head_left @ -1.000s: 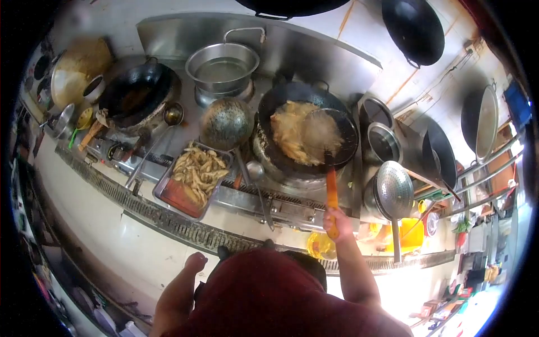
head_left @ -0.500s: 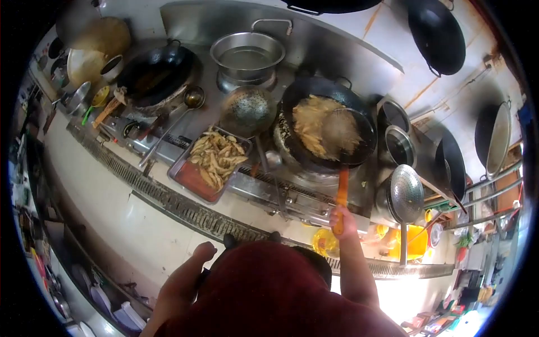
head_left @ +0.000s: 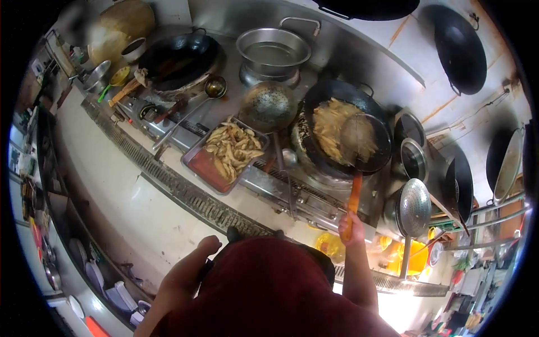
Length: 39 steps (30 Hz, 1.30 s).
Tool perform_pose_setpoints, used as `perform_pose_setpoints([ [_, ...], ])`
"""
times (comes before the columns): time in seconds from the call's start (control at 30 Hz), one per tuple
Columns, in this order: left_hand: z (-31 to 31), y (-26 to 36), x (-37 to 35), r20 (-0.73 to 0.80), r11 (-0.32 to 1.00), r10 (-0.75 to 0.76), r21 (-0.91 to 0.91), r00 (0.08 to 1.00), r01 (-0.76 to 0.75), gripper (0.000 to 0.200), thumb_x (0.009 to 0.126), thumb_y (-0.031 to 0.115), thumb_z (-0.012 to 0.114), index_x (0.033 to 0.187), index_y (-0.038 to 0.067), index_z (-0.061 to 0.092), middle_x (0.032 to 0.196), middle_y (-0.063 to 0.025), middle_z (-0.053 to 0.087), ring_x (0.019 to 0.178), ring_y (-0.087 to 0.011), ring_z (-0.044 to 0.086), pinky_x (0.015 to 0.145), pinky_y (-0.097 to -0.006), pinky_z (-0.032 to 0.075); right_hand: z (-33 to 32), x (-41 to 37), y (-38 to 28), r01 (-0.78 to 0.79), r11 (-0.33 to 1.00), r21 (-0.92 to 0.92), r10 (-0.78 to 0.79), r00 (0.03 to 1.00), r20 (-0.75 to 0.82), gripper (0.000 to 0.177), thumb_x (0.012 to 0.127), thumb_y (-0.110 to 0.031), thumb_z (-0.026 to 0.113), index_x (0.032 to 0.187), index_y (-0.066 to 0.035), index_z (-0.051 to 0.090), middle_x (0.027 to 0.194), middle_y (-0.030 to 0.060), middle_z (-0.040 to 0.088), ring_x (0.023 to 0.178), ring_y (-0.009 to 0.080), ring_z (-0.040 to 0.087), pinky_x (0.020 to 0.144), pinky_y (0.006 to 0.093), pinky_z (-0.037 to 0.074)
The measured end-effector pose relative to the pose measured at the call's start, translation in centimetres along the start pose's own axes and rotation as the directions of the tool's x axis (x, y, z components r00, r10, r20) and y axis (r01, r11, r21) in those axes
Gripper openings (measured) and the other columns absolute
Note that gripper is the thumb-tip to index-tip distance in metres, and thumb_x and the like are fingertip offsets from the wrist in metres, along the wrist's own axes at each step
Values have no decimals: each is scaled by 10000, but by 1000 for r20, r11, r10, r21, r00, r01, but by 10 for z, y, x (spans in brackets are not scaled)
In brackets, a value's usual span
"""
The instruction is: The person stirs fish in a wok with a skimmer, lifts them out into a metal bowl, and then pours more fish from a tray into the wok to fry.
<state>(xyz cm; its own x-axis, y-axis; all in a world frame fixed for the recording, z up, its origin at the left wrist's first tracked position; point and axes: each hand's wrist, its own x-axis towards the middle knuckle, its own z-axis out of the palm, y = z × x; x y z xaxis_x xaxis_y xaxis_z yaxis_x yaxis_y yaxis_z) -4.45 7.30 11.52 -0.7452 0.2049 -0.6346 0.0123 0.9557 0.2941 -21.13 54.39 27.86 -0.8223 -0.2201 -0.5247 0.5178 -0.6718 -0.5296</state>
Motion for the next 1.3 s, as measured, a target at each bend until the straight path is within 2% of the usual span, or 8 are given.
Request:
perform_pose_setpoints([
  [0.13, 18, -8, 10, -69, 998, -36, -62, 997, 32, 286, 832, 247, 428, 816, 55, 640, 871, -172, 606, 859, -329, 584, 752, -432, 472, 2, -2, 0, 18, 1000, 5, -18, 1000, -21, 305, 852, -197, 511, 1150, -142, 475, 686, -3, 483, 523, 85, 427, 439, 206, 362],
  [0.43, 8, -4, 4, 13, 989, -111, -94, 994, 112, 347, 856, 295, 407, 878, 31, 630, 919, -184, 603, 879, -339, 578, 775, -428, 461, -2, -1, -2, 9, 1000, 27, -10, 1000, 29, 311, 849, -182, 512, 1154, -141, 466, 695, 4, 488, 521, 90, 447, 431, 212, 374],
  [0.6, 52, -35, 31, -2, 993, 63, 97, 998, -63, 337, 856, 289, 410, 879, 32, 627, 928, -188, 598, 882, -340, 578, 779, -427, 461, -3, -1, -1, 7, 999, 31, -8, 999, 35, 317, 845, -182, 523, 1155, -146, 466, 701, 2, 494, 519, 85, 441, 432, 209, 377],
  [0.83, 39, -29, 29, 2, 983, 141, 115, 990, -141, 346, 853, 302, 421, 848, 24, 627, 916, -190, 600, 875, -341, 578, 765, -432, 460, -3, 0, -2, 9, 1000, 6, -9, 1000, 28, 300, 851, -197, 521, 1142, -147, 472, 709, -4, 490, 524, 75, 431, 436, 197, 368],
  [1.0, 3, -6, 8, -11, 991, -94, -98, 996, 92, 347, 850, 308, 426, 845, 26, 628, 919, -187, 601, 882, -341, 576, 772, -426, 461, -3, -1, -2, 5, 1000, 4, -5, 1000, 23, 300, 849, -197, 524, 1141, -149, 474, 708, -3, 488, 527, 77, 430, 438, 197, 361],
  [1.13, -8, -1, 1, 8, 970, -151, -192, 989, 150, 349, 848, 312, 428, 844, 27, 629, 914, -189, 602, 885, -339, 576, 774, -425, 461, -4, 0, -1, 9, 1000, 17, -10, 1000, 8, 293, 847, -194, 524, 1133, -147, 478, 707, 3, 488, 531, 86, 430, 441, 203, 362],
  [1.23, 0, -7, 8, 2, 984, -124, -130, 992, 123, 343, 845, 308, 432, 837, 29, 631, 914, -189, 601, 889, -338, 576, 772, -428, 462, -5, 1, -1, 12, 999, 40, -13, 1000, 20, 276, 848, -192, 521, 1117, -145, 484, 709, 12, 490, 537, 96, 434, 447, 207, 368],
  [1.3, 33, -32, 28, 75, 944, 203, 250, 976, -216, 328, 846, 289, 426, 835, 35, 634, 908, -186, 602, 881, -335, 579, 754, -433, 470, -10, 2, 0, 15, 998, 62, -17, 999, 30, 269, 849, -191, 519, 1111, -145, 486, 710, 16, 491, 540, 101, 435, 450, 210, 372],
])
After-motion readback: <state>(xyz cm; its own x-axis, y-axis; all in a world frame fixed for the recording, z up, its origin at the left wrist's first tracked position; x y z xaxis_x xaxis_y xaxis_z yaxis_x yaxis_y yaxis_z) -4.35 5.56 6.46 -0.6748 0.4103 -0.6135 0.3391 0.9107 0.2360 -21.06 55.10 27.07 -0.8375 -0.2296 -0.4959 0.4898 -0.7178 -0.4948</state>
